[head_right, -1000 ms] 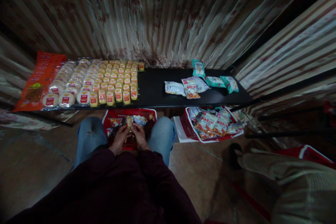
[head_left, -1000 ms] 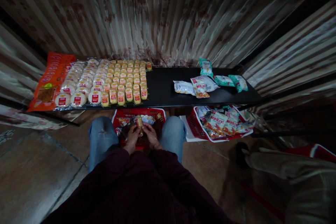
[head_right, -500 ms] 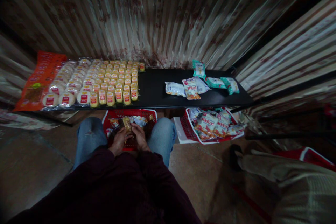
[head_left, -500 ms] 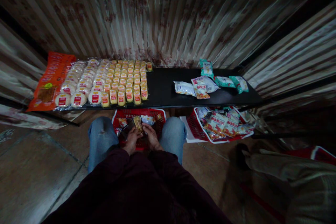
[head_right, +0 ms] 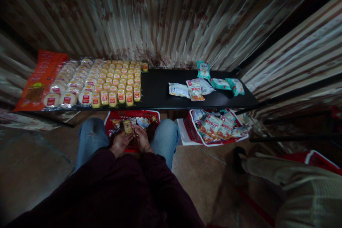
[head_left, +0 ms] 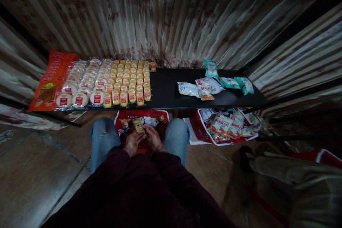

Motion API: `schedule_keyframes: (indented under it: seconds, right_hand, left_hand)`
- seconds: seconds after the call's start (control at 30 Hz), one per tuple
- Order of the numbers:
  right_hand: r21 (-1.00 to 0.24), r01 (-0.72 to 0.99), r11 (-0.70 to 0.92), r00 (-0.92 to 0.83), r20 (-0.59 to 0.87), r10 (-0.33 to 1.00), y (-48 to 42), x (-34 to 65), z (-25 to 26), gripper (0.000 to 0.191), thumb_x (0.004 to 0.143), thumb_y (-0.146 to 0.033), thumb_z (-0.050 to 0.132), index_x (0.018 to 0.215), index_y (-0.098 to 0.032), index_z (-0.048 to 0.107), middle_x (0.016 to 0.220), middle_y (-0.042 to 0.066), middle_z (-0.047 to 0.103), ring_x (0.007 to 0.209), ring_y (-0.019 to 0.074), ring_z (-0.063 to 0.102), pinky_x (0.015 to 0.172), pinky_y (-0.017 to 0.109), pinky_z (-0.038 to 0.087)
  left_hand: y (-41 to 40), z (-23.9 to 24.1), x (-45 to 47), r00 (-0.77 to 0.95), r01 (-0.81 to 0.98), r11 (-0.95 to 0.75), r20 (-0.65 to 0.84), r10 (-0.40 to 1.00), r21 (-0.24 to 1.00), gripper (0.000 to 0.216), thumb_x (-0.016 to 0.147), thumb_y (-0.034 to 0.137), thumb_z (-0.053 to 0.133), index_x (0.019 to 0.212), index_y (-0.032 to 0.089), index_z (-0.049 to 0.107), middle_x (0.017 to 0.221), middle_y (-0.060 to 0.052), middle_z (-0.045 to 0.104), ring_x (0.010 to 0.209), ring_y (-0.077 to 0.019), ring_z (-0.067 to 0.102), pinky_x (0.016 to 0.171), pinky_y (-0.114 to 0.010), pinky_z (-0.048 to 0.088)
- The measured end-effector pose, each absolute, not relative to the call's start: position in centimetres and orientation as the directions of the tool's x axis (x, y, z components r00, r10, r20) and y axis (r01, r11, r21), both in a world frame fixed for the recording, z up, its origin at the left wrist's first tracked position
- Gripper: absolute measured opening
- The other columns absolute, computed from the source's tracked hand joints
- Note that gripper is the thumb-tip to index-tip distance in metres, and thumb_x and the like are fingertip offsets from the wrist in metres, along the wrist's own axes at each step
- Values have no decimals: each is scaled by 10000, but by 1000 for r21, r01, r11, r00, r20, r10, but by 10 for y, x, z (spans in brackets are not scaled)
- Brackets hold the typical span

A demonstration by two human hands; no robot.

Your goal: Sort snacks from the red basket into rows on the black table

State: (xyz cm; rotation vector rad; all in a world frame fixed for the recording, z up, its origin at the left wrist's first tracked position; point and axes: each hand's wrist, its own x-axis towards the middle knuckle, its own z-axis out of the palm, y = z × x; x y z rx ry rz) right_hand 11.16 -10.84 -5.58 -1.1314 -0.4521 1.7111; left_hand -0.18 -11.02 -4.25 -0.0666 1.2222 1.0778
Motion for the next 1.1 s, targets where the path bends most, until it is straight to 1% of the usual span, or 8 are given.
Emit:
schedule_keyframes:
  seconds: [0.17,0.3,0.43,0.6,0.73,0.9,1.0,1.1]
  right_hand:
    - [-730,-527,-435,-101,-455,885,-110,112,-58,317,640,-381,737,925,-246,709,1034,12,716,826,145,617,705,243,440]
    - [-747,-506,-431,-91,-451,888,-111,112,-57,339,646,-421,738,937,-250,712,1019,17,713,844,153,618,707,246,448]
    - [-805,-430,-409,-57,-428,902,-110,111,-59,388,648,-495,717,942,-243,709,1007,23,711,861,175,625,728,274,466]
    - [-929,-202,-311,-6,-316,949,-109,108,-67,421,655,-523,708,956,-229,691,983,30,708,887,196,623,824,326,476]
    - [-964,-64,-259,25,-261,965,-112,106,-71,437,658,-512,711,993,-233,672,1018,34,693,879,195,617,823,332,486]
    - [-960,-52,-274,41,-276,960,-113,107,-72,415,635,-491,740,957,-238,671,922,20,691,881,204,615,780,312,501]
    - [-958,-66,-281,63,-285,957,-113,106,-70,387,630,-464,751,940,-247,671,911,11,686,871,201,613,801,315,495]
    - [-963,-24,-268,67,-269,961,-115,106,-68,332,666,-442,723,932,-251,674,924,9,688,858,193,615,836,324,480]
  left_hand:
    - [-111,-43,-5,36,-736,557,-800,599,384,201,848,104,424,844,132,623,818,-95,668,728,-147,652,687,-271,545]
    - [-112,-46,-5,41,-737,557,-797,602,382,202,859,111,419,852,129,620,797,-86,657,716,-143,644,654,-256,535]
    - [-112,-52,-4,8,-708,557,-785,620,433,159,838,115,462,878,137,614,849,-93,659,752,-147,638,683,-264,527]
    - [-112,-61,-2,-113,-627,576,-792,599,525,133,834,129,484,898,160,596,910,-74,644,728,-129,594,682,-261,498]
    - [-113,-67,-3,-155,-551,597,-775,613,583,114,812,197,564,912,174,614,991,-66,640,787,-133,581,726,-262,468]
    - [-116,-69,-3,-157,-513,562,-714,682,649,250,680,298,712,887,189,624,962,-44,654,820,-136,598,752,-265,440]
    - [-117,-66,-2,-178,-499,524,-673,718,690,283,607,322,757,806,182,611,861,-25,655,775,-126,604,726,-249,437]
    - [-119,-60,-1,-210,-464,508,-648,732,725,288,574,322,772,775,186,616,803,-7,654,739,-120,604,678,-226,429]
